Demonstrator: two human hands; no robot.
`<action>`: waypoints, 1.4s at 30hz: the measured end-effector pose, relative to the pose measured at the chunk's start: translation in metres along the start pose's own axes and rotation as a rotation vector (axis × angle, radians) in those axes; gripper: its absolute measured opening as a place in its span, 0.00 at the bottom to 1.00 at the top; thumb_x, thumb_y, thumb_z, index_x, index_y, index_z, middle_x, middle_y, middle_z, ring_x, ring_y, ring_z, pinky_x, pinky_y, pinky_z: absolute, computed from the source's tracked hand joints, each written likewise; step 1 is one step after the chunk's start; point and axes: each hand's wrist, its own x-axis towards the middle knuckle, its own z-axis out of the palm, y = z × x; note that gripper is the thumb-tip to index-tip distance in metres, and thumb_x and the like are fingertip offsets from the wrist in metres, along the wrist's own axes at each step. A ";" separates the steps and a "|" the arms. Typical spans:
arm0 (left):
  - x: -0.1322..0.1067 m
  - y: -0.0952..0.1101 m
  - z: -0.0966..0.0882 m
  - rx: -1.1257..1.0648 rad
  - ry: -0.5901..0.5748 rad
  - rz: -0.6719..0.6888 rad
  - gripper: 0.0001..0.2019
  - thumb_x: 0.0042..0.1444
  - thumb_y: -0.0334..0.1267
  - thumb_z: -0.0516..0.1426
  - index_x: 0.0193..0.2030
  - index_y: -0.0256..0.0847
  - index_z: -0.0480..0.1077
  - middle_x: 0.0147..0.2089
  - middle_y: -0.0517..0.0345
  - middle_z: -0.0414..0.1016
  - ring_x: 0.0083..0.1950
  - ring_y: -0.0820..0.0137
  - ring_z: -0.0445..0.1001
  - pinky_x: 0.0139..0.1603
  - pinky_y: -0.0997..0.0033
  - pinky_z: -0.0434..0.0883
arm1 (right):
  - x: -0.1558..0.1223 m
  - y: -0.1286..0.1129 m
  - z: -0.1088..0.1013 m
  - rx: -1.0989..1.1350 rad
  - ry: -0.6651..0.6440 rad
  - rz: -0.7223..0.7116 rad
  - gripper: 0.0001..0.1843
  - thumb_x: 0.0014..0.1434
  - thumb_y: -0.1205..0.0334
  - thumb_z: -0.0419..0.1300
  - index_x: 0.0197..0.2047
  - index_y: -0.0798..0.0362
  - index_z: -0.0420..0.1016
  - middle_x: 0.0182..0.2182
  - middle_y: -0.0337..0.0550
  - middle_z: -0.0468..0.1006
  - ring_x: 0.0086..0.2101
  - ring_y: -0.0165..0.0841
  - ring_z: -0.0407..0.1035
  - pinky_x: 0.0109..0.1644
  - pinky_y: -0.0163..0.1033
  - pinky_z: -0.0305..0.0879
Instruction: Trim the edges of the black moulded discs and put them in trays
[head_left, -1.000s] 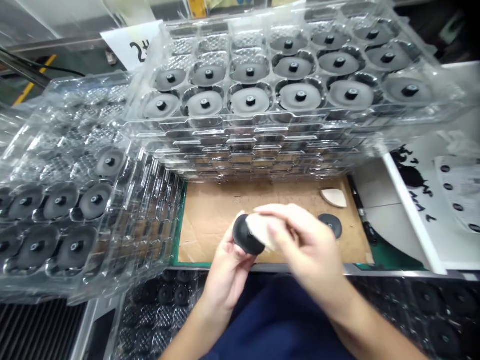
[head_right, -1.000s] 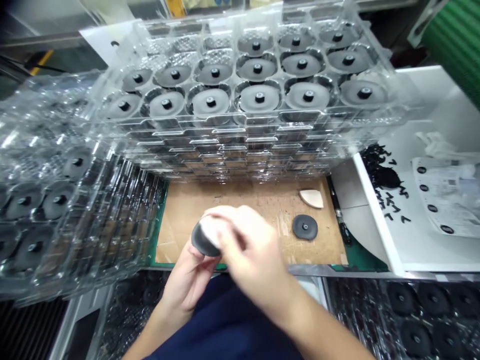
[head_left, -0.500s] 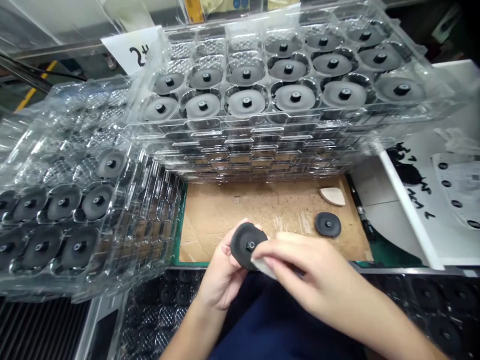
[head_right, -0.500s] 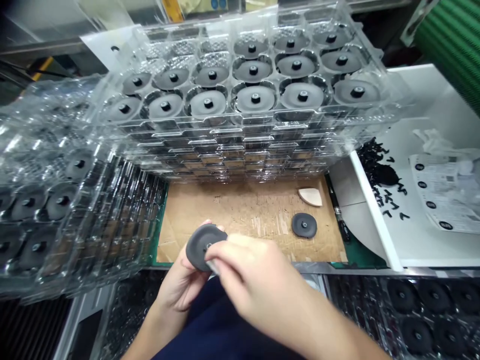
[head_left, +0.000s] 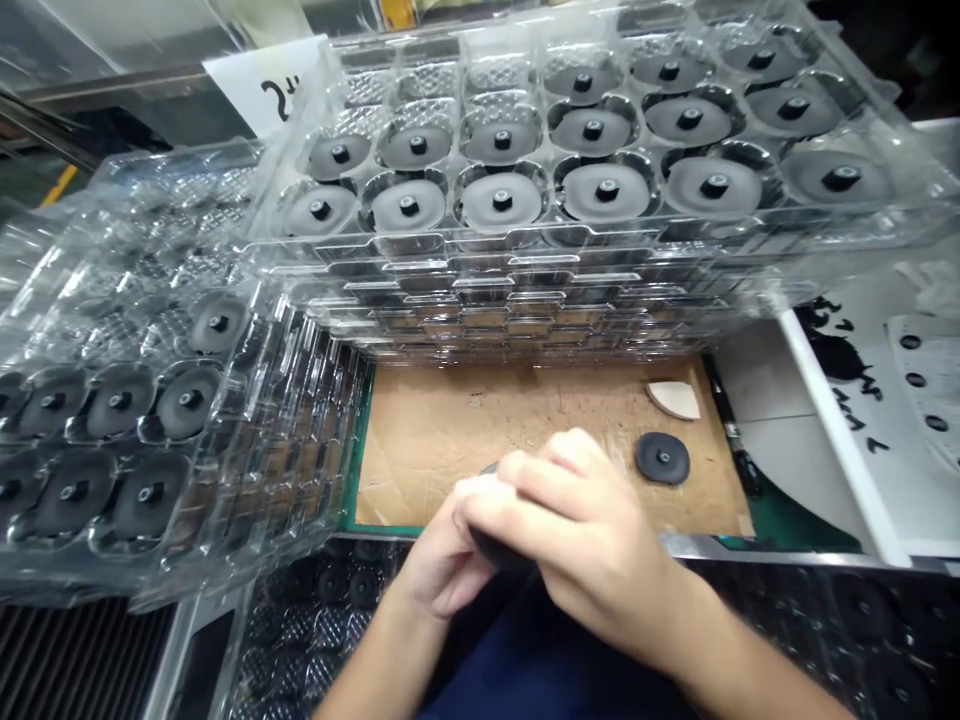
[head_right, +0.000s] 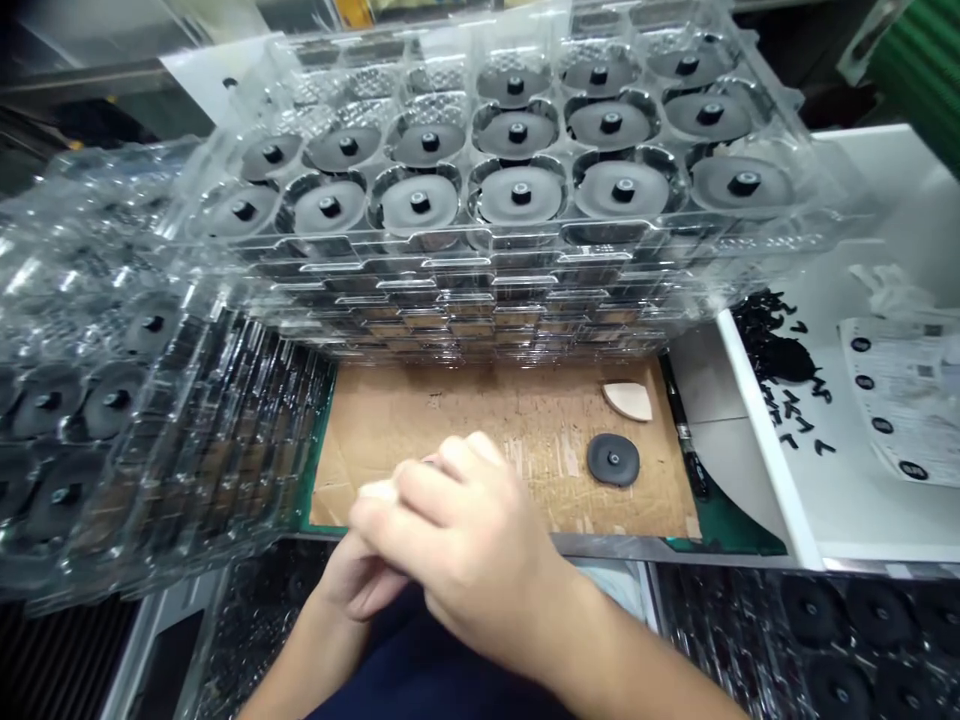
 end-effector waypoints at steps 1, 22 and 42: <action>0.001 0.001 0.000 -0.010 -0.028 0.006 0.17 0.39 0.35 0.69 0.38 0.35 0.76 0.37 0.55 0.78 0.42 0.67 0.75 0.45 0.73 0.71 | 0.000 0.002 -0.002 0.051 0.004 -0.037 0.17 0.63 0.72 0.47 0.40 0.52 0.77 0.30 0.42 0.77 0.29 0.32 0.63 0.34 0.40 0.56; -0.004 0.011 -0.007 -0.140 -0.244 0.190 0.30 0.52 0.52 0.58 0.62 0.56 0.58 0.47 0.55 0.76 0.41 0.61 0.79 0.39 0.65 0.73 | -0.068 0.050 0.060 0.243 0.043 0.577 0.11 0.61 0.65 0.53 0.42 0.50 0.77 0.41 0.46 0.77 0.43 0.36 0.72 0.47 0.43 0.70; -0.036 0.006 -0.020 1.408 -0.091 0.566 0.33 0.48 0.45 0.63 0.61 0.46 0.60 0.53 0.50 0.74 0.53 0.60 0.71 0.55 0.59 0.67 | -0.065 0.016 0.036 1.085 0.126 0.892 0.10 0.43 0.58 0.72 0.29 0.49 0.76 0.24 0.35 0.73 0.26 0.28 0.67 0.31 0.33 0.66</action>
